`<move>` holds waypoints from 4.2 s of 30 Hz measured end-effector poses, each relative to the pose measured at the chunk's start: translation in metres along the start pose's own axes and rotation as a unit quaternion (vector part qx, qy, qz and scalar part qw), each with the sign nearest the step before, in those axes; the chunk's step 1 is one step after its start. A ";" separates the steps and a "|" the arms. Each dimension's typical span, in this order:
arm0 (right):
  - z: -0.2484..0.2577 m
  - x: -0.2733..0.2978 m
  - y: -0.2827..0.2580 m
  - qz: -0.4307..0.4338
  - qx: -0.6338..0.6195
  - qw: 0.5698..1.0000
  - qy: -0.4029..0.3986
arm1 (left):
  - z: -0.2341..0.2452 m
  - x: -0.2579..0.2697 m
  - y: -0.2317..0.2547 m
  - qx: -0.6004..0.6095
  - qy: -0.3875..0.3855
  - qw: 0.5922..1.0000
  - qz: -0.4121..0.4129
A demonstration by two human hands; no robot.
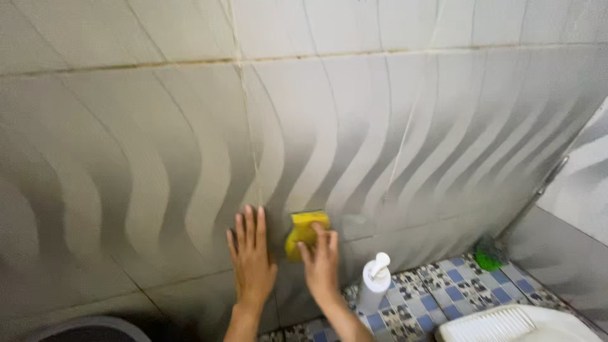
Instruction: The person scrubs tiled bathroom walls with a yellow sponge, moving systematically across the surface and around pipes. The person rinses the sponge in a pink basin and continues scrubbing lower sections near the floor.
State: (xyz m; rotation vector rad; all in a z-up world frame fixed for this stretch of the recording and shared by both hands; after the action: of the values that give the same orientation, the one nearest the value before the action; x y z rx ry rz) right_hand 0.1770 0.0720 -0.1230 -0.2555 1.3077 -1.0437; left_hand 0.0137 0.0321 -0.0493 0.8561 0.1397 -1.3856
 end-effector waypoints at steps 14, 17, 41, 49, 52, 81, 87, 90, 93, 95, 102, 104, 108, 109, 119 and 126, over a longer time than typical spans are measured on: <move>-0.013 -0.007 -0.041 0.154 0.140 0.978 0.007 | -0.002 -0.002 -0.012 0.018 -0.089 0.996 0.013; -0.007 -0.004 -0.032 0.176 0.169 0.969 0.030 | -0.004 -0.002 -0.010 0.001 -0.100 0.995 0.030; -0.057 0.056 0.006 0.167 0.233 0.956 -0.066 | -0.008 -0.001 -0.009 -0.004 -0.109 0.993 0.032; 0.023 0.008 0.047 -0.024 0.153 0.979 0.131 | 0.003 0.004 -0.007 0.005 -0.095 0.995 0.018; 0.071 -0.006 0.069 -0.088 0.096 0.970 0.206 | 0.002 0.004 -0.007 0.004 -0.110 0.994 0.020; 0.039 -0.117 -0.149 0.308 0.218 0.924 0.062 | -0.003 0.000 -0.013 0.038 -0.125 0.991 0.024; 0.004 -0.064 -0.137 0.370 0.251 0.895 -0.003 | -0.008 -0.002 -0.014 0.018 -0.163 0.986 0.039; 0.024 -0.074 -0.112 0.352 0.286 0.891 0.012 | -0.005 -0.001 -0.011 -0.005 -0.162 0.986 0.043; 0.061 -0.080 -0.075 0.244 0.252 0.934 0.067 | 0.010 0.001 -0.009 0.051 -0.126 0.991 0.010; 0.074 -0.076 -0.053 0.205 0.217 0.946 0.127 | 0.015 0.003 -0.012 0.075 -0.133 0.988 0.001; -0.005 -0.011 0.003 0.147 0.228 0.961 0.045 | 0.034 0.015 -0.042 0.146 0.046 0.988 -0.005; -0.046 0.018 -0.010 0.271 0.202 0.941 -0.020 | 0.033 0.026 -0.059 0.135 0.088 0.987 0.014; -0.090 0.047 -0.014 0.294 0.137 0.941 -0.095 | 0.012 0.047 -0.092 0.081 0.086 0.991 0.062; -0.091 0.044 -0.014 0.297 0.166 0.935 -0.097 | 0.007 0.050 -0.097 0.063 0.084 0.993 0.058; -0.042 0.021 -0.009 0.172 0.161 0.960 0.153 | -0.020 0.067 -0.148 0.062 0.195 0.976 0.070; -0.114 0.070 -0.035 0.341 0.328 0.881 -0.007 | -0.034 0.088 -0.169 0.110 0.232 0.958 0.128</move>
State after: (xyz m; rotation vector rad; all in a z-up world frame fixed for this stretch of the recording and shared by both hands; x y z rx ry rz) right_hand 0.0541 0.0446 -0.1803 0.6719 0.8464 -0.7988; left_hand -0.1042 -0.0083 -0.1972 1.3313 0.2289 -0.9490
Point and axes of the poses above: each hand's wrist, its own x-axis away from the middle knuckle, its own z-axis out of the back of the hand, y = z × x, the point moved 7 cm from there along -x, towards the middle knuckle, and after that the axes turned 10 degrees about z, right-handed, at the moved point
